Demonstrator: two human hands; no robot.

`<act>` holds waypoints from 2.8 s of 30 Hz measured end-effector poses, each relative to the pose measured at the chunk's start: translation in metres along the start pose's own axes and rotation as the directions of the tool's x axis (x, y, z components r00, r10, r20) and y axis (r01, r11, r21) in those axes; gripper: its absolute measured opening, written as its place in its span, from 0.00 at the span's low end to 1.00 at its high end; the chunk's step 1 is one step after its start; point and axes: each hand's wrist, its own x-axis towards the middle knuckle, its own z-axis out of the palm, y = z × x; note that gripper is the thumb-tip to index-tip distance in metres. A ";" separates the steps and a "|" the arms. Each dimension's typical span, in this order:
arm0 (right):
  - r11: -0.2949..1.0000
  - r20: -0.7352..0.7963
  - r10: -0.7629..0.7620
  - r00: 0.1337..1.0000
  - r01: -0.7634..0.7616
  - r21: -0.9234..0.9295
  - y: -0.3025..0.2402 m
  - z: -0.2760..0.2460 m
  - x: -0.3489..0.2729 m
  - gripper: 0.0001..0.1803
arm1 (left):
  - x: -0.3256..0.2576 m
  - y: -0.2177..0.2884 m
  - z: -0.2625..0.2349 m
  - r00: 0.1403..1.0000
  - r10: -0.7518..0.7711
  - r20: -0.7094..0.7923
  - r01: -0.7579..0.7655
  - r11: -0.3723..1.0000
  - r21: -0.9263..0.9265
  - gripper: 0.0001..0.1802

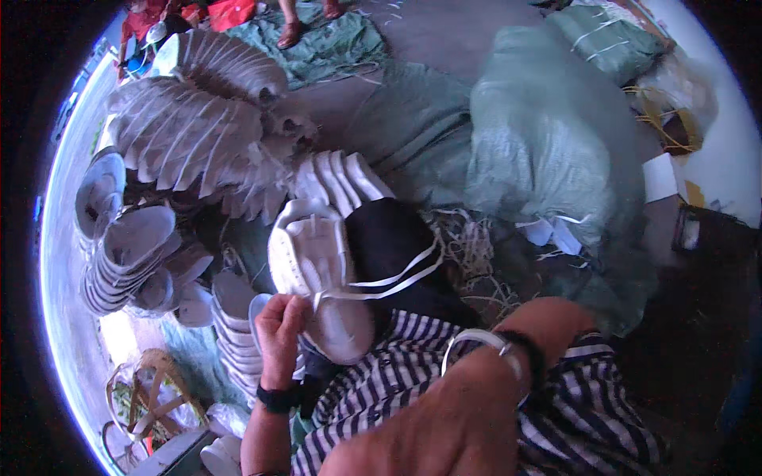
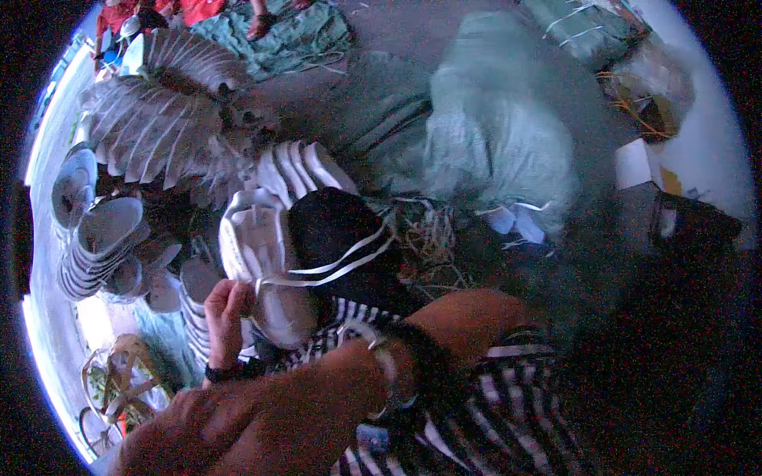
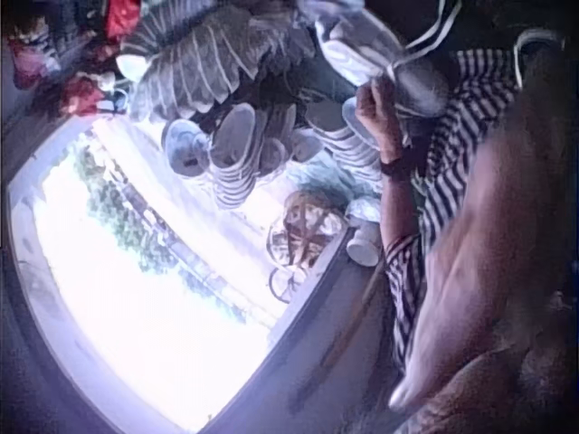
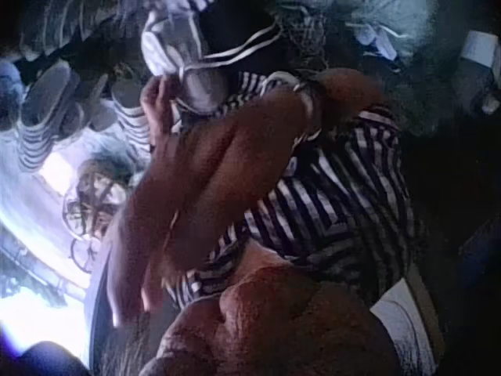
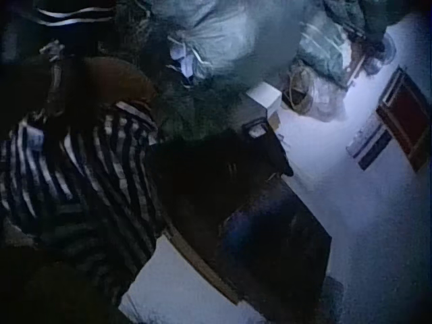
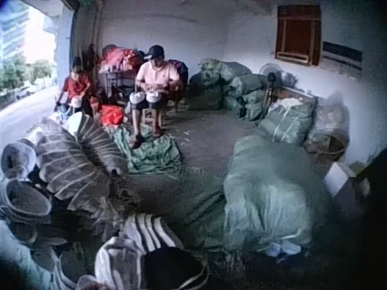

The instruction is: The recorder is lacing a white sneaker while sitting in a warehouse setting.

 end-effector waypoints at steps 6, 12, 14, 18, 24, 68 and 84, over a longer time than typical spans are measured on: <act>0.976 0.266 0.210 0.941 -0.186 -0.113 -0.010 -0.004 -0.017 0.13 | -0.003 -0.005 -0.007 0.999 -0.014 -0.047 0.010 0.996 -0.094 0.13; 0.954 0.606 0.293 0.739 -0.271 -0.131 0.017 -0.016 -0.018 0.13 | -0.005 -0.007 -0.010 0.998 -0.029 -0.050 0.025 0.998 -0.061 0.11; 0.900 0.570 0.433 0.698 -0.374 -0.225 0.029 -0.029 -0.028 0.13 | -0.003 0.002 -0.005 0.999 -0.020 -0.026 0.019 0.999 -0.043 0.10; 0.513 0.020 0.845 0.535 -0.798 -0.316 0.022 -0.091 -0.078 0.13 | -0.001 -0.003 -0.003 0.995 0.046 -0.084 -0.044 0.999 0.016 0.12; 0.391 -0.204 0.875 0.440 -0.889 -0.239 0.020 -0.111 -0.111 0.13 | 0.000 0.004 -0.001 0.986 0.127 -0.107 -0.097 0.962 0.256 0.12; -0.063 -0.016 0.465 0.885 0.015 -0.998 0.061 -0.134 -0.055 0.15 | 0.091 0.003 0.020 0.786 0.162 0.597 -0.610 0.042 0.792 0.14; -0.151 0.041 0.405 0.913 0.110 -0.982 0.062 -0.142 -0.084 0.15 | 0.100 0.044 0.025 0.717 -0.014 0.697 -0.689 0.133 0.712 0.22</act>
